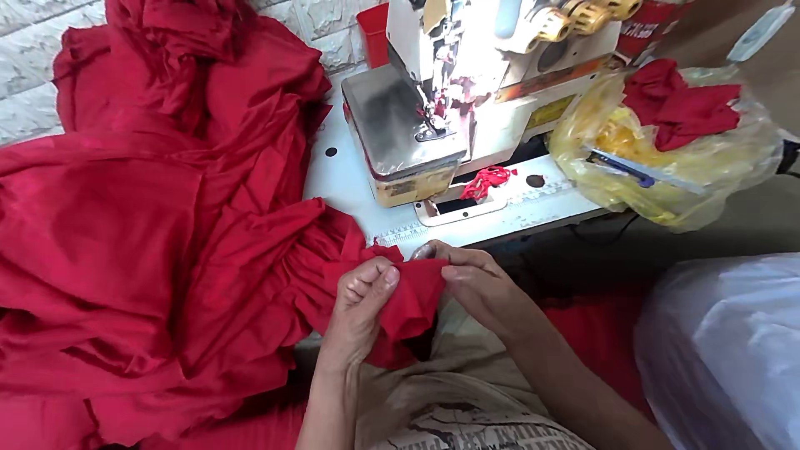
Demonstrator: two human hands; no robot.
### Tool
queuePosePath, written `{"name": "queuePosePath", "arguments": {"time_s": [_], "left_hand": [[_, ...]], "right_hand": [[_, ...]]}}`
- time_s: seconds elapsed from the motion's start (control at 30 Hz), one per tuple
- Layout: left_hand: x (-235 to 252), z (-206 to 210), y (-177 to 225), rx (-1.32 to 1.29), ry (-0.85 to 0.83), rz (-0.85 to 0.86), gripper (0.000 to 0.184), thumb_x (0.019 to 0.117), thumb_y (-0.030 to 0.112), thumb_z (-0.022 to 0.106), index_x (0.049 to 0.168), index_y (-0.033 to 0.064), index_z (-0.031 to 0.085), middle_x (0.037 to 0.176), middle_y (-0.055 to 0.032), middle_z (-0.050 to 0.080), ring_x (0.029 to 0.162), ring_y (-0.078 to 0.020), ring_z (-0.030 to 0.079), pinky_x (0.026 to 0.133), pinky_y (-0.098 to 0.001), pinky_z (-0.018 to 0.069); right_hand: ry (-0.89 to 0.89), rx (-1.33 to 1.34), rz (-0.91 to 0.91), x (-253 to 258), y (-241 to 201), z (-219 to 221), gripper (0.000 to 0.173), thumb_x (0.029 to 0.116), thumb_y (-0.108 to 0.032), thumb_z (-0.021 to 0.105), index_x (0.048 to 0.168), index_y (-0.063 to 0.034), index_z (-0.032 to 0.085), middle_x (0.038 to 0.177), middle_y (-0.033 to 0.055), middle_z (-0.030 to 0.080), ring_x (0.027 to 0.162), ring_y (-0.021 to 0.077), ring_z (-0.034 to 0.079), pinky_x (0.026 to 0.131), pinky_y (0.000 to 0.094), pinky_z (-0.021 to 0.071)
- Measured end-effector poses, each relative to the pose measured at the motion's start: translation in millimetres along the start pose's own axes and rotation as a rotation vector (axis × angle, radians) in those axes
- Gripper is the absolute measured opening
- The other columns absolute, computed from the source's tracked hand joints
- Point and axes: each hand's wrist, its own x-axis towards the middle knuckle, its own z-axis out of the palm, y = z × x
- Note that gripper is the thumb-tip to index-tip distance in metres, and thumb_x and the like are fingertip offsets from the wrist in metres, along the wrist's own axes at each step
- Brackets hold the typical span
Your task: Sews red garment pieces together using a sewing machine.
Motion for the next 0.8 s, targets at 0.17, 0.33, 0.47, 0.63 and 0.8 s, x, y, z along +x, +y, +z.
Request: {"name": "queuePosePath", "arguments": {"time_s": [0.17,0.33,0.47,0.63,0.8], "left_hand": [[0.5,-0.6,-8.6,-0.391,-0.09,-0.034,0.02,0.102,0.022,0.062,0.117,0.0102,0.067,0.1,-0.0031,0.076,0.085,-0.0069,0.072,0.078,-0.022,0.0592],[0.2,-10.3,-9.5,-0.521,-0.076,-0.067,0.042,0.1023,0.022,0.061,0.139,0.0046,0.051,0.132,-0.0205,0.065,0.103,-0.0252,0.073,0.079,-0.0313,0.0621],[3.6,-8.7,-13.4,-0.461,-0.063,-0.126,0.046,0.1027,0.027,0.061,0.141,0.0059,0.048,0.133,-0.0166,0.064,0.106,-0.0249,0.072,0.083,-0.036,0.0628],[8.4,-1.0,-8.9,-0.172,-0.034,-0.181,0.037,0.1019,0.031,0.062,0.13,0.0071,0.057,0.113,-0.0036,0.072,0.097,-0.0127,0.072,0.086,-0.0321,0.0615],[10.2,5.1,3.9,0.306,0.03,-0.101,0.065,0.0856,0.013,0.079,0.137,-0.0013,0.042,0.109,-0.004,0.072,0.1,-0.0107,0.07,0.091,-0.031,0.0587]], "right_hand": [[0.058,-0.295,-0.003,0.9,7.3,13.4,0.013,0.101,-0.014,0.054,0.105,-0.0047,0.063,0.095,-0.0041,0.067,0.084,-0.001,0.063,0.076,0.0174,0.054],[0.303,-0.449,-0.252,5.4,-10.0,-3.8,0.016,0.1054,-0.016,0.051,0.115,-0.0103,0.063,0.101,-0.001,0.071,0.081,0.0059,0.066,0.073,0.0224,0.0565],[0.117,-0.621,-0.479,15.5,-30.9,-12.2,0.019,0.0969,-0.017,0.067,0.115,-0.0154,0.07,0.122,-0.0016,0.067,0.112,0.0078,0.062,0.092,0.0232,0.055],[-0.075,-1.023,-0.562,28.0,-40.5,-7.2,0.018,0.0948,-0.018,0.065,0.099,-0.0201,0.083,0.129,0.0085,0.066,0.103,0.0126,0.058,0.091,0.031,0.0446],[-0.041,-0.686,-0.27,27.4,-58.4,-16.7,0.015,0.0921,-0.003,0.062,0.101,-0.003,0.074,0.083,-0.0031,0.071,0.066,-0.0043,0.062,0.059,0.0117,0.0537]]}}
